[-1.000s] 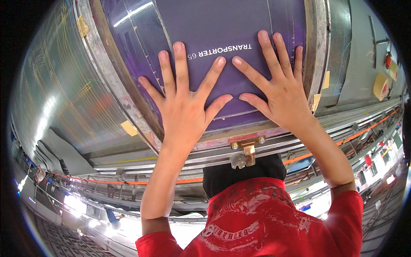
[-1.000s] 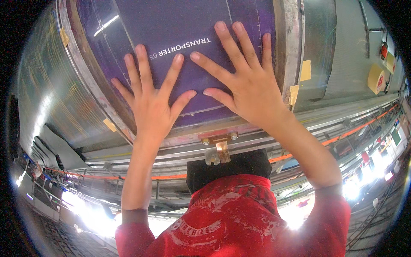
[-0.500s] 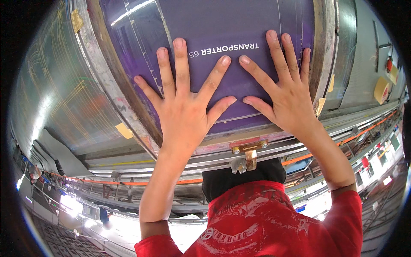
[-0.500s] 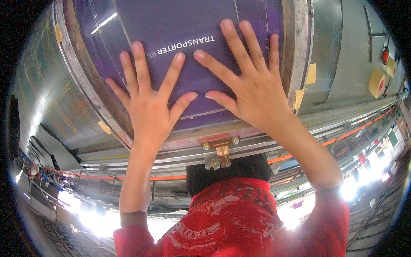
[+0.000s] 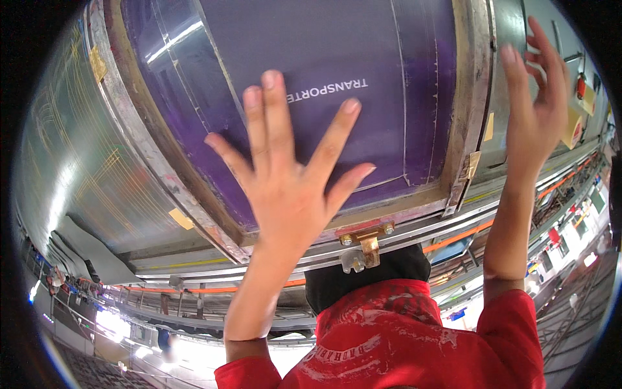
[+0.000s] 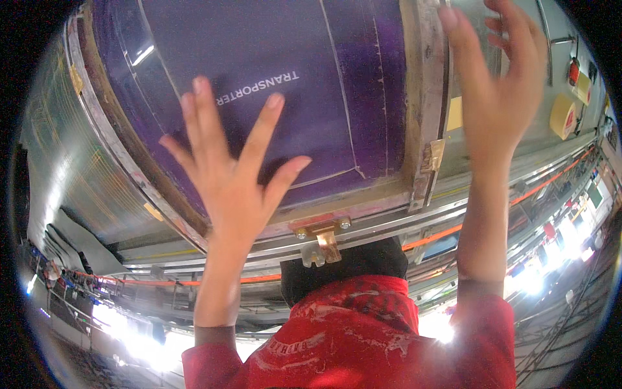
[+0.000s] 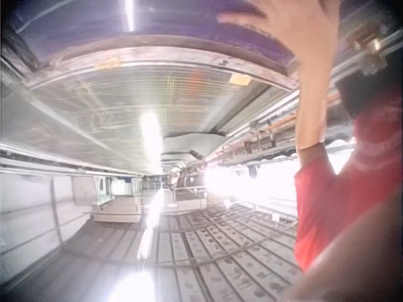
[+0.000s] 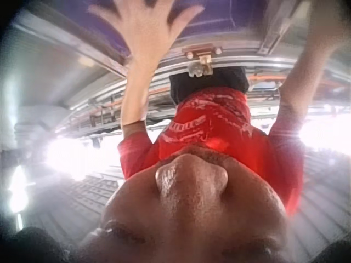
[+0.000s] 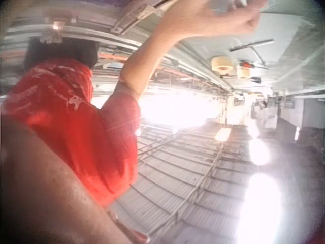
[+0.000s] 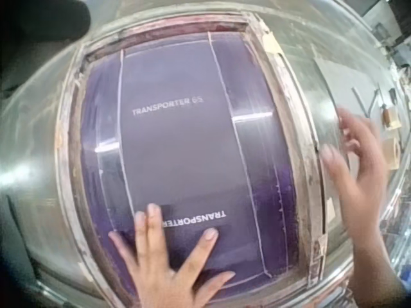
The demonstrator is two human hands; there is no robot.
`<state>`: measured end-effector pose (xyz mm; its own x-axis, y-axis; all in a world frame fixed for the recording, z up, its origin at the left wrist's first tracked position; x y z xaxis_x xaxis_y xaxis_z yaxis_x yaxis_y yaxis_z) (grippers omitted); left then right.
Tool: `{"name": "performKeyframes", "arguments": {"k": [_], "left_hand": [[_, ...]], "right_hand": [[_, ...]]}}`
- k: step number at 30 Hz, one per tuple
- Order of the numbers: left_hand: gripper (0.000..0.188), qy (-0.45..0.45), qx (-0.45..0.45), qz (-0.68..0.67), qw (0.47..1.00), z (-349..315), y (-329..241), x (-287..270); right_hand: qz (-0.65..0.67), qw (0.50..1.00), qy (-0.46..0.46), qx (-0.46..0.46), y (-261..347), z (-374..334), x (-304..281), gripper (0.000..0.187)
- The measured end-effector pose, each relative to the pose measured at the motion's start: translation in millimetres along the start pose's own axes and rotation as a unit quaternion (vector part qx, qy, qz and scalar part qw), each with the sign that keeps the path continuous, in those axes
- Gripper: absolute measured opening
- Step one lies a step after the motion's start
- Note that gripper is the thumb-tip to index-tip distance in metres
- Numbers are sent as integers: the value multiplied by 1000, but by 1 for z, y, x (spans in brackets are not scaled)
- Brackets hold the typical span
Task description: The person aligns a purple solar panel into a metal frame on a workbench, repeatedly pressing and adjusting it to fit. They use a metal tool to secure the panel and then place a clear protective sheet over it, smoothing it down by hand.
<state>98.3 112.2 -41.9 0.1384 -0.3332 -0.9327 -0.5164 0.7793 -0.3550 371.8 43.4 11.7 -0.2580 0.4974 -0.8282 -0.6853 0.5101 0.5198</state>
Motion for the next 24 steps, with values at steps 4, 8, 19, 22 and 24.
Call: {"name": "performKeyframes", "arguments": {"k": [4, 8, 19, 22, 24], "left_hand": [[87, 29, -2, 27, 999, 12, -23, 21], [92, 45, -8, 40, 998, 14, -28, 25], [93, 42, -15, 43, 998, 12, -29, 25], [93, 38, -16, 41, 998, 12, -29, 27], [93, 35, -18, 39, 998, 11, -29, 27]], "right_hand": [[272, 937, 194, 106, -35, 26, 18, 72], [93, 993, 62, 34, -13, 11, 42, 58], [118, 991, 21, 52, -18, 8, 43, 43], [79, 995, 11, 54, -8, 5, 41, 43], [83, 994, 15, 63, -22, 7, 42, 43]]}}
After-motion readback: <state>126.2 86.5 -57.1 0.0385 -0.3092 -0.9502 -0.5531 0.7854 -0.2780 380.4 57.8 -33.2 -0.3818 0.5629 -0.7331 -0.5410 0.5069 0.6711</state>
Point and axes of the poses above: each hand's wrist, its own z-axis towards the middle knuckle, its own x-axis out of the palm, y = z × x, the point moved 5 cm from there along z, towards the middle knuckle, and after that the axes turned 8 degrees about x, right-handed, at the moved point
